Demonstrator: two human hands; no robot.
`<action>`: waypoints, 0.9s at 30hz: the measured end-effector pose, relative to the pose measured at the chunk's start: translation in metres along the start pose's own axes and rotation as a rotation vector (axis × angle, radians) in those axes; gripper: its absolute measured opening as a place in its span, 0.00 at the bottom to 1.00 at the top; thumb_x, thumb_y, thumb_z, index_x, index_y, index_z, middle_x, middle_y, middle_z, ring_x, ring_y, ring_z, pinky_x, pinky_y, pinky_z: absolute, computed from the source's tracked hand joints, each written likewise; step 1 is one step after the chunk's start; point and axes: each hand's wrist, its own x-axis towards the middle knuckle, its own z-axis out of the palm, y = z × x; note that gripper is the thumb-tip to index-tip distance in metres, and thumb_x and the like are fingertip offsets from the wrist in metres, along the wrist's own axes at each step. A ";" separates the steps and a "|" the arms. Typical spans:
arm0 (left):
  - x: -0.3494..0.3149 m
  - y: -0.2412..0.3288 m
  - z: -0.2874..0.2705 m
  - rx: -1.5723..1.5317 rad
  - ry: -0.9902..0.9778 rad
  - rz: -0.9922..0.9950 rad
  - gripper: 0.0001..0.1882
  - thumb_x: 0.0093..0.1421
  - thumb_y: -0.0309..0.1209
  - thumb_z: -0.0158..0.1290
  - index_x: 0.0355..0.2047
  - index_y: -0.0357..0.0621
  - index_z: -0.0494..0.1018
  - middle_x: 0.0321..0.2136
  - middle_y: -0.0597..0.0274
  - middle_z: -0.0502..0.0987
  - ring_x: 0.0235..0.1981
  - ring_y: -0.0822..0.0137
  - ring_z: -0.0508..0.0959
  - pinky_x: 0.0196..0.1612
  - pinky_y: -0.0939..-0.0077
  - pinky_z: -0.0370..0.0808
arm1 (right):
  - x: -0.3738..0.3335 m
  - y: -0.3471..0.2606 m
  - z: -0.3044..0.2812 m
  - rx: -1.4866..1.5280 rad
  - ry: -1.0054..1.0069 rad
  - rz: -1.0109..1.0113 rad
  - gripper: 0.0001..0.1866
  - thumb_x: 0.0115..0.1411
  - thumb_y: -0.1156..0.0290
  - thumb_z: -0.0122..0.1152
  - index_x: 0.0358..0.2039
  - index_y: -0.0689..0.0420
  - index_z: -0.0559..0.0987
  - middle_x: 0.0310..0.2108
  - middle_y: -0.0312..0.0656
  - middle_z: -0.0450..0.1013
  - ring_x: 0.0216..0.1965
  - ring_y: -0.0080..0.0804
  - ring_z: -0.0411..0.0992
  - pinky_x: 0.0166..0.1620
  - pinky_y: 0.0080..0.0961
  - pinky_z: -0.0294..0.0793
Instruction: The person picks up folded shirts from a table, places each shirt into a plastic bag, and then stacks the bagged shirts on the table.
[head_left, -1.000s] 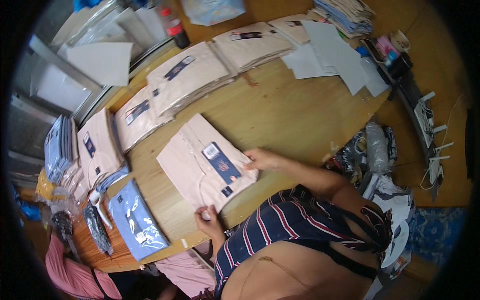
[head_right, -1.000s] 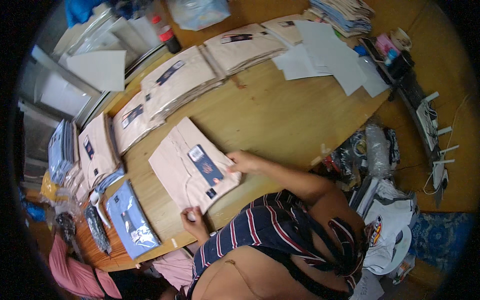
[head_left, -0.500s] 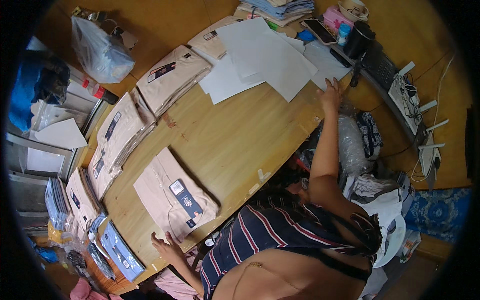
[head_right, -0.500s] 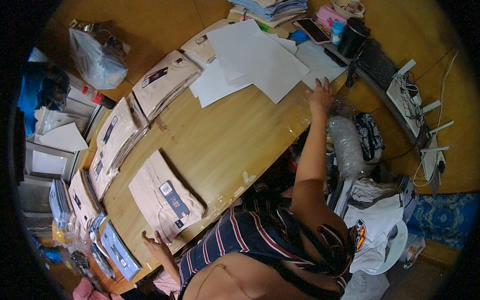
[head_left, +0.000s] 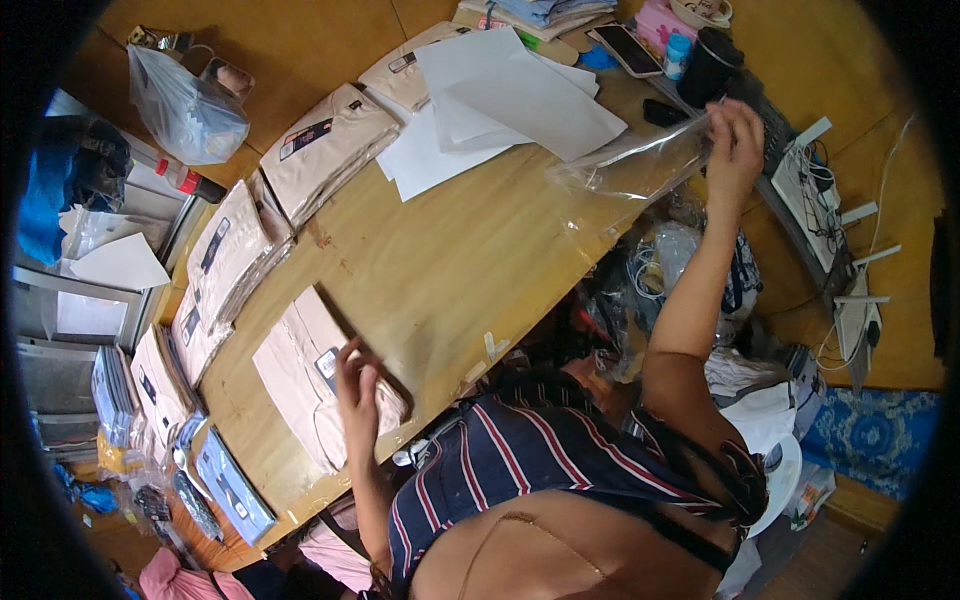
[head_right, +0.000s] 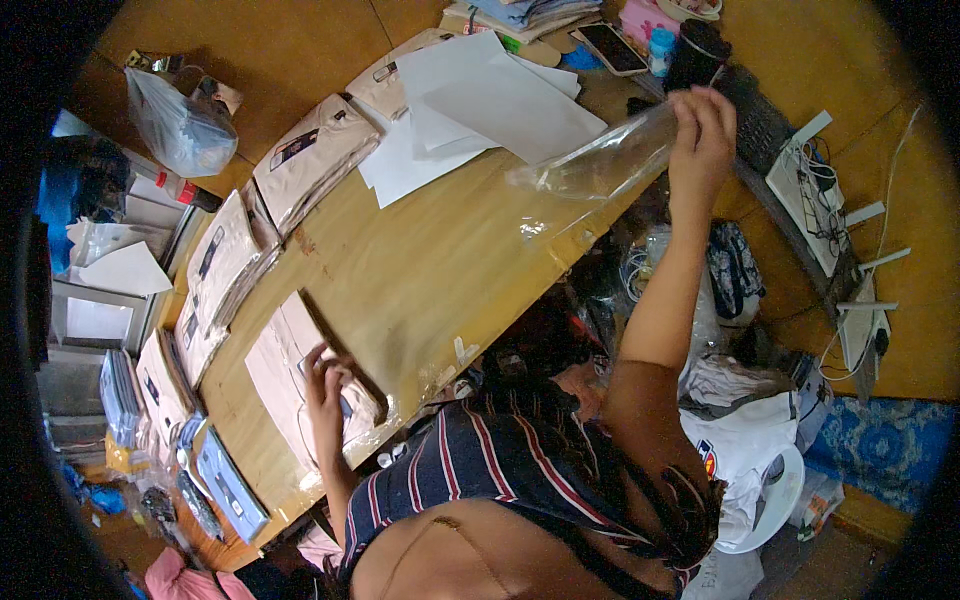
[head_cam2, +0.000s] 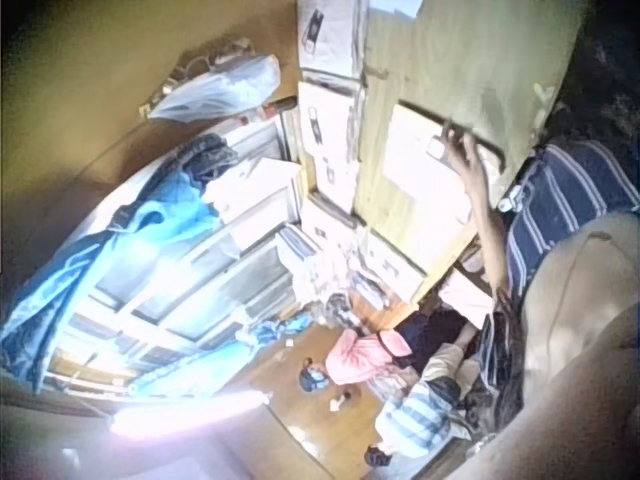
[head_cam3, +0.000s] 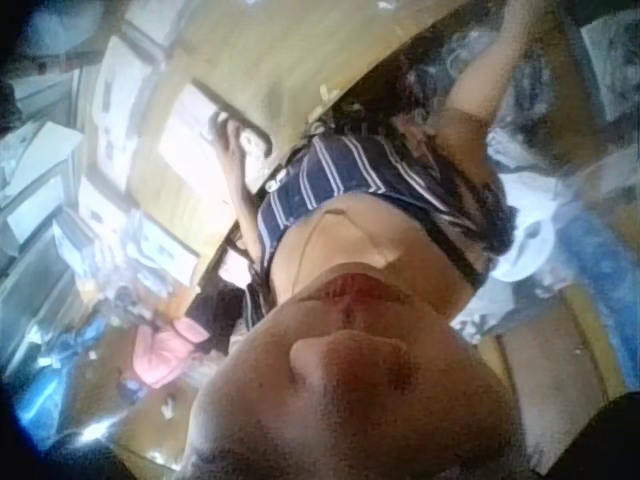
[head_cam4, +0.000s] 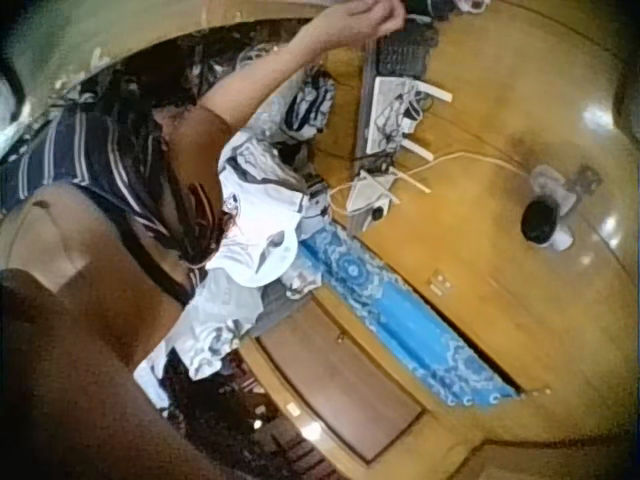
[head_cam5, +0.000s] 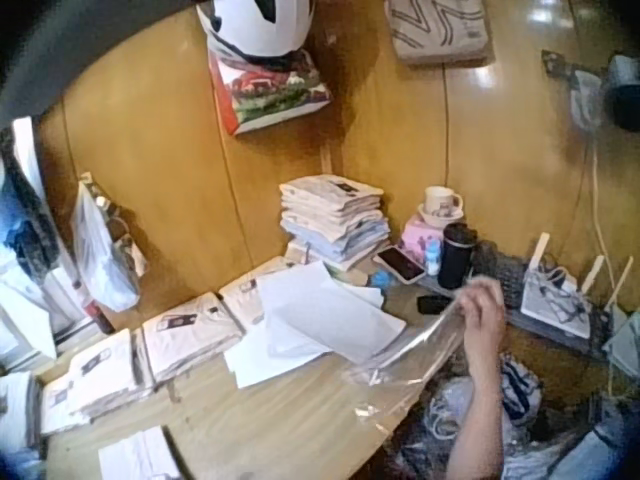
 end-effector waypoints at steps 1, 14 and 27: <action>0.010 0.008 0.023 -0.183 -0.125 -0.121 0.23 0.57 0.37 0.42 0.50 0.43 0.54 0.34 0.53 0.69 0.32 0.66 0.70 0.36 0.75 0.67 | 0.010 -0.001 0.001 0.148 -0.048 0.045 0.07 0.54 0.72 0.48 0.30 0.61 0.74 0.37 0.38 0.66 0.38 0.27 0.66 0.38 0.24 0.69; 0.062 0.037 0.114 -0.751 -0.759 -0.260 0.29 0.56 0.43 0.43 0.54 0.61 0.44 0.53 0.50 0.53 0.45 0.58 0.66 0.42 0.58 0.66 | -0.083 -0.119 -0.028 1.850 -0.338 0.310 0.05 0.51 0.71 0.52 0.20 0.55 0.70 0.39 0.52 0.58 0.41 0.45 0.64 0.43 0.42 0.69; 0.036 0.025 0.065 -0.762 -0.080 -0.328 0.27 0.51 0.29 0.52 0.48 0.37 0.54 0.43 0.54 0.66 0.42 0.62 0.68 0.46 0.72 0.65 | -0.078 -0.150 0.013 1.886 -0.263 0.305 0.08 0.52 0.74 0.50 0.34 0.52 0.68 0.40 0.45 0.60 0.41 0.31 0.64 0.40 0.25 0.70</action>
